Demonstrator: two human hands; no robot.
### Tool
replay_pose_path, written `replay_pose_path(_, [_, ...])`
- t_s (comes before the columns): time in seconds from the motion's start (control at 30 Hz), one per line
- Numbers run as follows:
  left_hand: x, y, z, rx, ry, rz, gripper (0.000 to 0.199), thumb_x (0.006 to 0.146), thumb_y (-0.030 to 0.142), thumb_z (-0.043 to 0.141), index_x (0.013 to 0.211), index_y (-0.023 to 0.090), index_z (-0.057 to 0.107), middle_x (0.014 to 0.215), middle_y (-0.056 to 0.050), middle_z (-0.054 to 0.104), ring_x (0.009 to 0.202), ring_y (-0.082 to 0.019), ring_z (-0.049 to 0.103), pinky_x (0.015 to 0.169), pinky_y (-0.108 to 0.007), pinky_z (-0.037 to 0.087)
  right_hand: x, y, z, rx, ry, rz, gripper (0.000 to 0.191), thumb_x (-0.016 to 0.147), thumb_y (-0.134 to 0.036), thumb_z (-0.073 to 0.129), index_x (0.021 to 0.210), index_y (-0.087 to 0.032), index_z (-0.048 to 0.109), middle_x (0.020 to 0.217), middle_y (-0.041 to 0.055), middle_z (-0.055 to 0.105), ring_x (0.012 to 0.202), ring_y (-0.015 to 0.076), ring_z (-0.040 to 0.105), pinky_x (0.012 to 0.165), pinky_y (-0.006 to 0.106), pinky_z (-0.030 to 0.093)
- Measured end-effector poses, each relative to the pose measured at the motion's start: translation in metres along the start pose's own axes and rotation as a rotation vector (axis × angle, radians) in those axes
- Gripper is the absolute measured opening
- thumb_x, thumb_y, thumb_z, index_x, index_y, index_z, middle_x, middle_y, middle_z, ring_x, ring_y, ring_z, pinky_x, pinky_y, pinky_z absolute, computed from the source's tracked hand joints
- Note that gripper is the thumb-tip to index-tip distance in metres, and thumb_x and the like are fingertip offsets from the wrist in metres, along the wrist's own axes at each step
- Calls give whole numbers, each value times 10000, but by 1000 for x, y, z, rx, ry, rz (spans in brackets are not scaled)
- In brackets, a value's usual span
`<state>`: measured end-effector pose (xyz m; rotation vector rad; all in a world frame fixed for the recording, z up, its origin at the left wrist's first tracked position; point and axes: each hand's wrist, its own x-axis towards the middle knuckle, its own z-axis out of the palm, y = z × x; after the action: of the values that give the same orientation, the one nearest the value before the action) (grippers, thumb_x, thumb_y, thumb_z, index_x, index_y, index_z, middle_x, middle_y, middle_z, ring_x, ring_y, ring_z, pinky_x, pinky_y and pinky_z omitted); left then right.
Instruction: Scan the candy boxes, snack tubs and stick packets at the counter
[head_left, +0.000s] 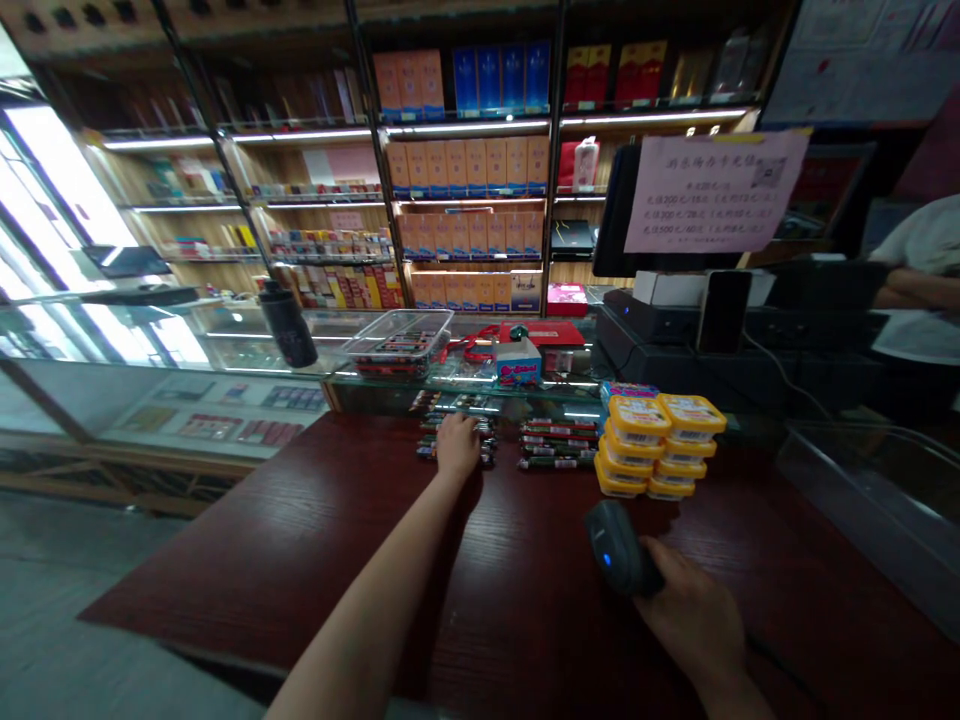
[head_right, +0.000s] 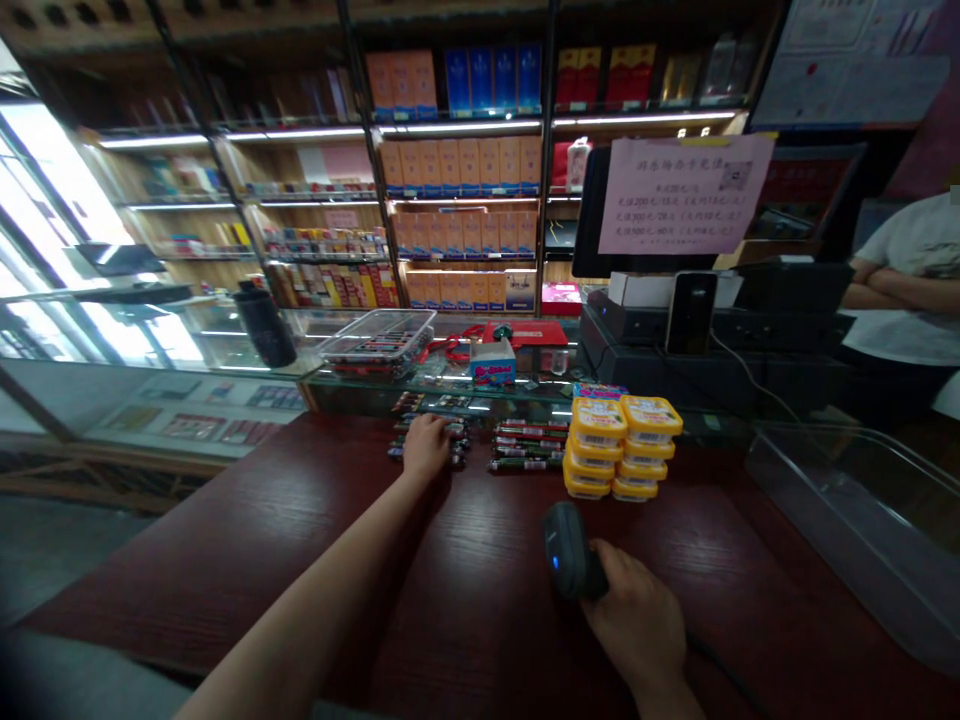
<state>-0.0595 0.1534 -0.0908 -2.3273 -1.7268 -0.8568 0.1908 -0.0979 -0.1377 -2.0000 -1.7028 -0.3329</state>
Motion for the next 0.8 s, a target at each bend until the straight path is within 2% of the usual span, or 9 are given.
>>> replay_pose_path(0.1, [2,-38,-9,72,18,-86,335,829,132,449,1090,225,638,1119,-87,611,1086,-240,489,926,-343,378,0,-1,-1,-3,10,-4,208,777,-239,531,970,-227,608,894,35,720,746,201,667,651,286,441])
replay_pose_path(0.17, [5,-57,-11,74,-27,-98,415,793,103,483,1166,241,601,1184,-72,597,1131,-234,476,953,-329,367,1,-2,-2,-8,2,5,199,779,-240,527,961,-230,609,866,29,719,729,200,667,634,283,436])
replay_pose_path(0.3, [10,-75,-10,58,-110,-76,474,741,100,541,1191,240,601,1131,-71,605,1072,-225,503,922,-304,392,2,-3,-3,5,-23,17,221,784,-223,509,980,-222,611,868,36,716,753,207,668,644,293,441])
replay_pose_path(0.5, [12,-72,-14,167,-103,-112,275,794,182,510,995,238,689,1052,-98,555,997,-261,476,826,-336,412,4,-3,-1,39,-52,44,228,802,-245,496,1000,-225,608,905,33,715,789,199,665,680,298,437])
replay_pose_path(0.63, [5,-60,-25,86,-56,-113,314,818,185,495,1083,224,659,1044,-97,550,969,-245,471,843,-333,403,6,-7,-5,5,-75,88,270,767,-212,511,1017,-226,613,911,29,714,800,200,664,671,288,435])
replay_pose_path(0.7, [-4,-50,-30,7,-75,-57,311,851,200,466,1097,215,657,1006,-90,564,945,-226,484,856,-323,400,6,-8,-7,4,-88,98,252,774,-215,504,1001,-225,614,903,24,714,798,198,665,672,285,434])
replay_pose_path(0.8, [-26,-28,-34,-104,-188,69,268,858,228,486,1039,209,683,949,-73,590,927,-205,511,851,-300,401,5,-8,-8,7,-84,80,225,800,-250,486,986,-224,611,897,23,711,792,200,664,673,291,431])
